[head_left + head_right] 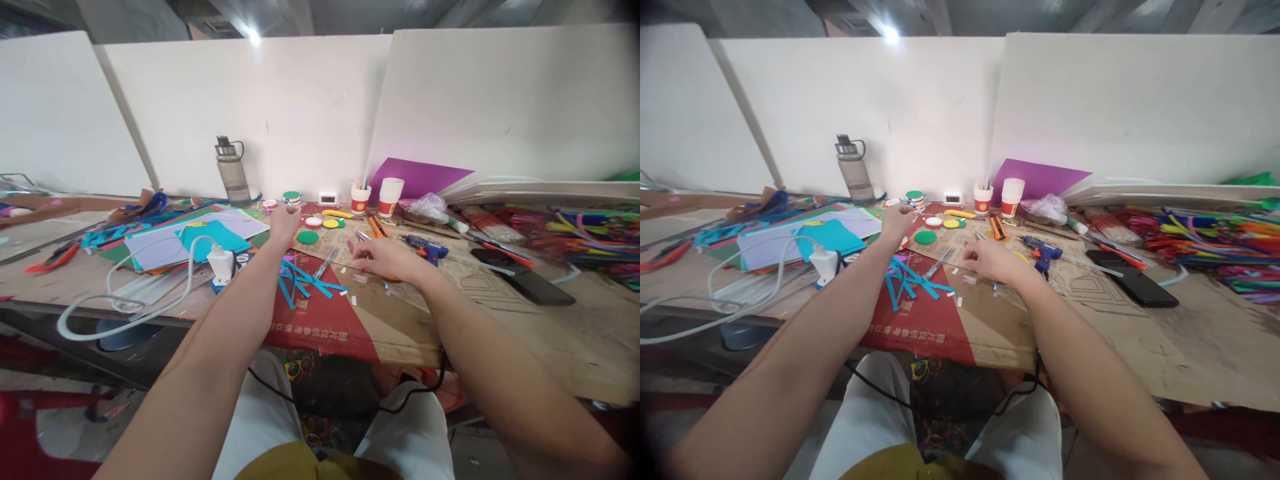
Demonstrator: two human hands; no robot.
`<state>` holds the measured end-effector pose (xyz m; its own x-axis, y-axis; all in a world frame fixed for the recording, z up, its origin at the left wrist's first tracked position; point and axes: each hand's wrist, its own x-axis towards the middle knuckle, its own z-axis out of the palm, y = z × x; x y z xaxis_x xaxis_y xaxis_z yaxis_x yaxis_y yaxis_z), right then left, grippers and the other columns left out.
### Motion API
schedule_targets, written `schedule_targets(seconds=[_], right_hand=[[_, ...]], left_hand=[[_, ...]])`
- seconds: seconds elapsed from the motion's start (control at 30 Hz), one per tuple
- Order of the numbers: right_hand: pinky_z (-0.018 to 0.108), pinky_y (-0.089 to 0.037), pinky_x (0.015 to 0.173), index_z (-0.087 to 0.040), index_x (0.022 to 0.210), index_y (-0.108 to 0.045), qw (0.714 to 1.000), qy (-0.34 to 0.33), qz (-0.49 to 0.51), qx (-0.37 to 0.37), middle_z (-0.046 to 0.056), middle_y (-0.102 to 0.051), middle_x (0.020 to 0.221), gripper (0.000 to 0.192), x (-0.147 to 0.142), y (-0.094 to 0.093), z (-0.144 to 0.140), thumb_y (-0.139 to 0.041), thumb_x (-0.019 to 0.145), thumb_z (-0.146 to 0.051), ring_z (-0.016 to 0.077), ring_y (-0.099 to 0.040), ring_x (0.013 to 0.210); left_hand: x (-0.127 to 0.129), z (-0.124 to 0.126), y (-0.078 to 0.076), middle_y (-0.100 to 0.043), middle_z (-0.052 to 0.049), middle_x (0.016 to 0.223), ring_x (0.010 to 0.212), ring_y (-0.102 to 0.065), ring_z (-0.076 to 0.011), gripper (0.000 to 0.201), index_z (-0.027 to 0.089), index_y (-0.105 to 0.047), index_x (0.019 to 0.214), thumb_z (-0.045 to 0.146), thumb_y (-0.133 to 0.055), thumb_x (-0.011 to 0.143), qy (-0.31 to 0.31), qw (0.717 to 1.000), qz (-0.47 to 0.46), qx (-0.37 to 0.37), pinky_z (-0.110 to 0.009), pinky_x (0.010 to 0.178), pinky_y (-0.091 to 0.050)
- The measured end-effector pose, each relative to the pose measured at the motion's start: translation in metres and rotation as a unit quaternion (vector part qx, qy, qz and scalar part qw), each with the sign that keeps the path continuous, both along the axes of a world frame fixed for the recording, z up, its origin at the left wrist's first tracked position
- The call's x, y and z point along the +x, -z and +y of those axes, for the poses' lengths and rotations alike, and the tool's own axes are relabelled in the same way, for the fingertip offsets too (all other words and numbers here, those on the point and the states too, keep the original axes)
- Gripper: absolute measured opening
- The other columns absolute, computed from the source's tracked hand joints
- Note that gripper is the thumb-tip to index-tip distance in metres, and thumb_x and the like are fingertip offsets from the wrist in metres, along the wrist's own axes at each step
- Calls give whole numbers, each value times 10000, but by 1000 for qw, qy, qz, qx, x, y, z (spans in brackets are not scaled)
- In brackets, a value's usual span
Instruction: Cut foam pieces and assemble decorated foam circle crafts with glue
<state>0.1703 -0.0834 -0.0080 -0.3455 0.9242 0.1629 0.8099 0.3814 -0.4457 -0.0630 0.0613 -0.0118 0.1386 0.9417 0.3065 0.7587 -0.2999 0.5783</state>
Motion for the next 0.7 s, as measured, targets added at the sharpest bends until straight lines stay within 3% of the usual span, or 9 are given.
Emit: schedule_targets(seconds=[0.07,0.17,0.33,0.43,0.53,0.7], right_hand=[[251,-347,586,-198,725,-675,995,69,29,58,2,-670,675,160,7,-4,3,-581,852,-222,136,-543,607],[257,-339,609,-184,731,-661,983,136,38,114,17,-666,693,153,15,-1,11,-577,854,-216,143,-531,628],[258,-325,607,-192,733,-668,985,150,-2,86,20,-640,661,157,17,16,21,-579,852,-243,149,-523,617],[258,-321,597,-193,697,-658,985,157,-19,76,27,-635,653,177,11,20,20,-580,849,-238,149,-523,612],[262,-331,594,-198,657,-632,986,140,-49,70,39,-634,647,166,4,21,19,-608,821,-205,158,-532,616],[265,-354,584,-209,732,-620,981,156,-94,71,61,-661,690,105,-2,25,22,-600,807,-139,175,-564,627]], left_hand=[[9,-6,1,-730,-111,1031,971,-644,-247,249,155,-703,941,240,-491,842,-50,997,-57,26,-367,864,-486],[21,-16,-3,-747,-72,965,910,-658,-209,201,167,-722,874,212,-540,802,-27,997,-65,40,-315,838,-494],[39,-35,-7,-737,-55,822,778,-646,-190,212,159,-741,822,284,-571,801,91,996,7,22,-292,736,-481],[53,-48,-7,-737,-55,859,798,-638,-182,197,158,-741,834,264,-578,804,160,984,61,45,-282,749,-464],[62,-59,-8,-730,-78,857,797,-628,-199,227,155,-748,824,289,-565,822,180,974,126,53,-297,752,-455],[65,-62,-7,-723,-78,822,772,-620,-205,249,164,-751,808,295,-541,832,177,971,148,57,-300,736,-448]])
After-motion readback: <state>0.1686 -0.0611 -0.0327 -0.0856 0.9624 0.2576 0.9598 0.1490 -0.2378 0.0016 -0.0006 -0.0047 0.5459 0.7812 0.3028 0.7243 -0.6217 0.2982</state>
